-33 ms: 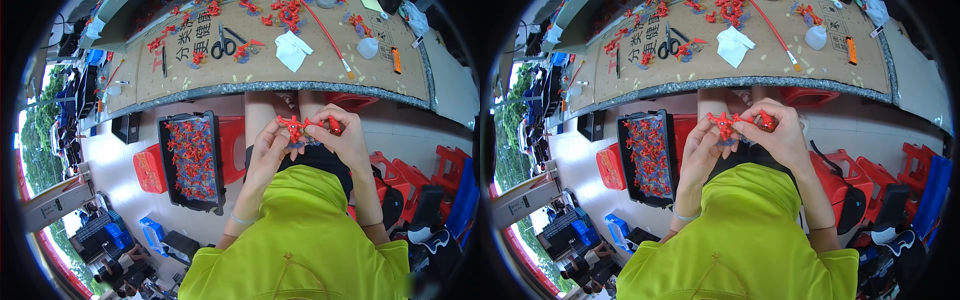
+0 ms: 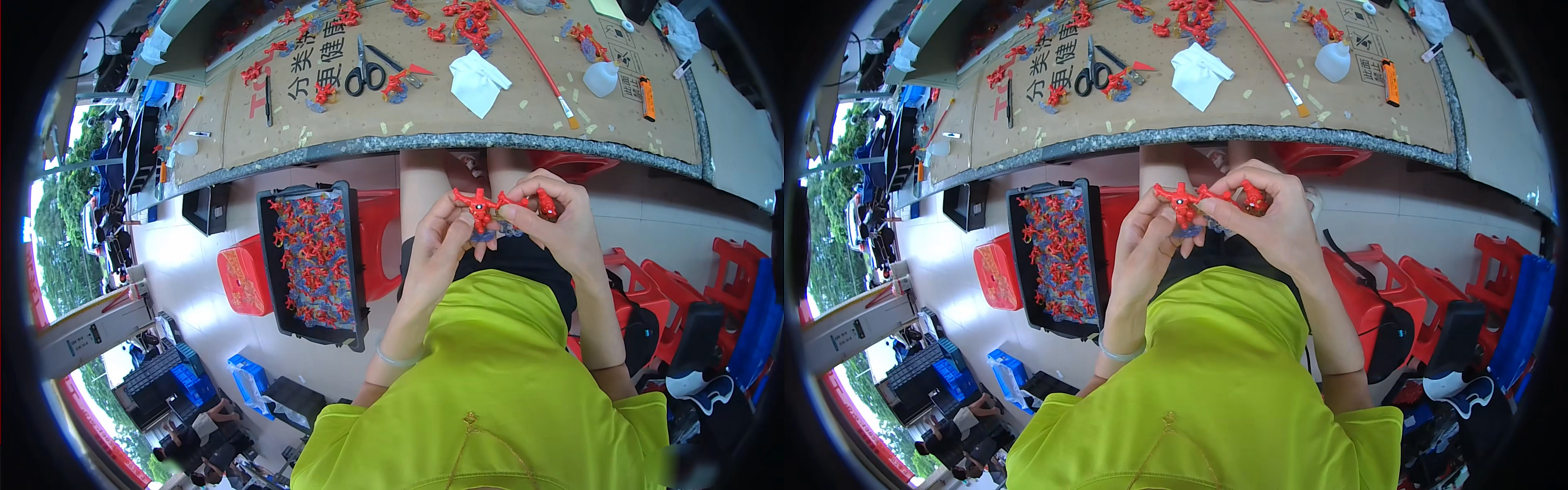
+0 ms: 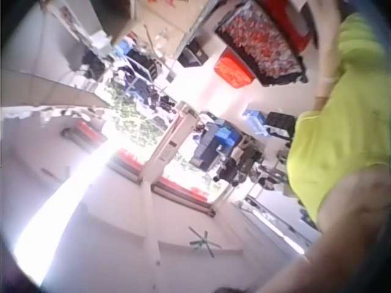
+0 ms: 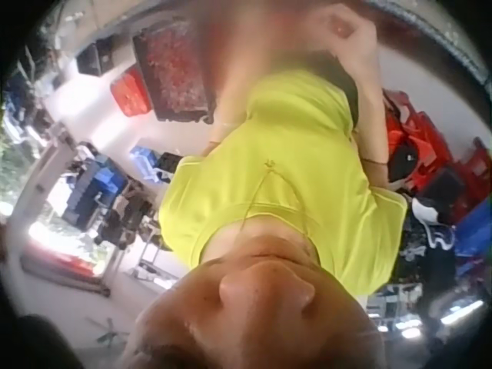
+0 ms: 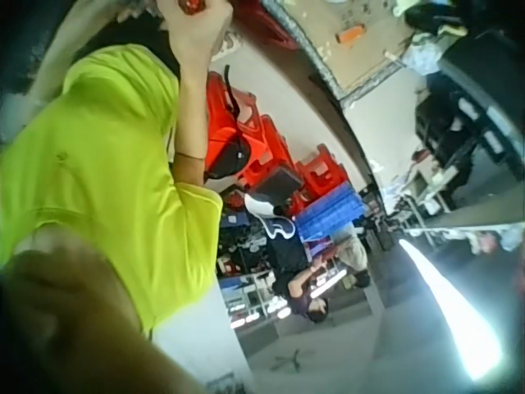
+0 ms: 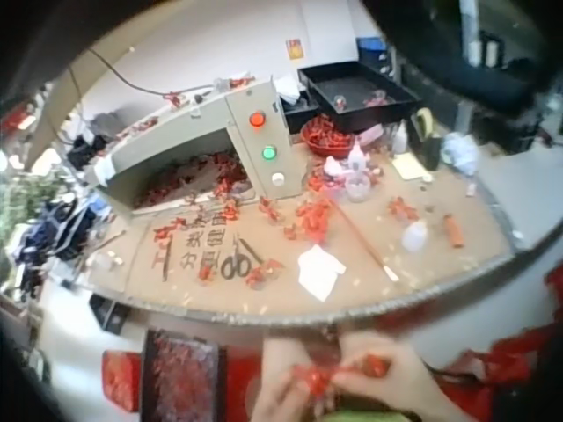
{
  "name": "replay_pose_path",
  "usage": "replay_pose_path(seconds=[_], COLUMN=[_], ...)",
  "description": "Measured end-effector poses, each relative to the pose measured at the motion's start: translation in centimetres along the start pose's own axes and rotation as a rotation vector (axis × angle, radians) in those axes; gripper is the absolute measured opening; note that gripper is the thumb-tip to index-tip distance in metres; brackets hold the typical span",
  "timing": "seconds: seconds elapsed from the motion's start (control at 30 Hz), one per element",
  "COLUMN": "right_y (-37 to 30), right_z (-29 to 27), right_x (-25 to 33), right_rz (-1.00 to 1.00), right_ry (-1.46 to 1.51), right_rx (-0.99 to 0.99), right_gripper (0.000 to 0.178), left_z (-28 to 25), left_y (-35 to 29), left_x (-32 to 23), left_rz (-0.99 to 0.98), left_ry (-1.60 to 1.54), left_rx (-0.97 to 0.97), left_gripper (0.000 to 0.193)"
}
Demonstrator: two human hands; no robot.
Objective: The person assembles toy figurines by fitting components together by hand, applying glue from a bottle onto the pieces, and pressing the parts together.
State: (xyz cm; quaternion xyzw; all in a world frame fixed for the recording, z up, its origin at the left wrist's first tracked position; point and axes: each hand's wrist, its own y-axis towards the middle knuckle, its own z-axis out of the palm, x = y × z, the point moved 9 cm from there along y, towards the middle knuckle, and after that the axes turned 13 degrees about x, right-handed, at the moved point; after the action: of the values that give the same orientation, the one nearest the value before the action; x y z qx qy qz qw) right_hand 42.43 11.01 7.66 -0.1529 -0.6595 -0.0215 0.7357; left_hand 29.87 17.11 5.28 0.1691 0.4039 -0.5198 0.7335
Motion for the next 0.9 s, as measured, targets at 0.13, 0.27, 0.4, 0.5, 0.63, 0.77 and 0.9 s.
replay_pose_path(seconds=[0.13,0.27,0.4,0.5,0.63,0.77,0.9], right_y=[-0.2,-0.6,-0.7,-0.6,-0.4,-0.3,0.0], right_z=[-1.0,-2.3,-2.1,-1.4,-0.3,0.8,1.1], right_x=[-0.8,-1.8,-2.2,-2.4,-2.7,-2.5,-2.7], right_rz=[0.058,0.045,0.02,0.052,0.119,0.111,0.074], right_ry=[0.068,0.254,0.464,0.618,0.611,0.559,0.445], right_rx=[-0.044,-0.039,-0.017,0.035,0.059,0.124,0.135], right_gripper=[0.016,0.02,0.028,0.03,0.031,0.031,0.028], left_z=[-0.3,0.0,-0.2,-0.6,-1.7,-1.1,-0.1], left_y=[-0.4,-0.4,-0.4,-0.3,0.1,0.5,0.5], left_x=[-1.5,-2.2,-1.9,-1.5,-0.3,0.3,1.0], left_rz=[0.076,0.069,0.02,0.004,0.038,0.09,0.068], left_ry=[0.285,0.411,0.402,0.365,0.251,0.084,-0.14], left_rx=[-0.083,-0.133,-0.141,-0.122,-0.135,-0.154,-0.088], left_gripper=[0.023,0.026,0.027,0.024,0.022,0.027,0.035])
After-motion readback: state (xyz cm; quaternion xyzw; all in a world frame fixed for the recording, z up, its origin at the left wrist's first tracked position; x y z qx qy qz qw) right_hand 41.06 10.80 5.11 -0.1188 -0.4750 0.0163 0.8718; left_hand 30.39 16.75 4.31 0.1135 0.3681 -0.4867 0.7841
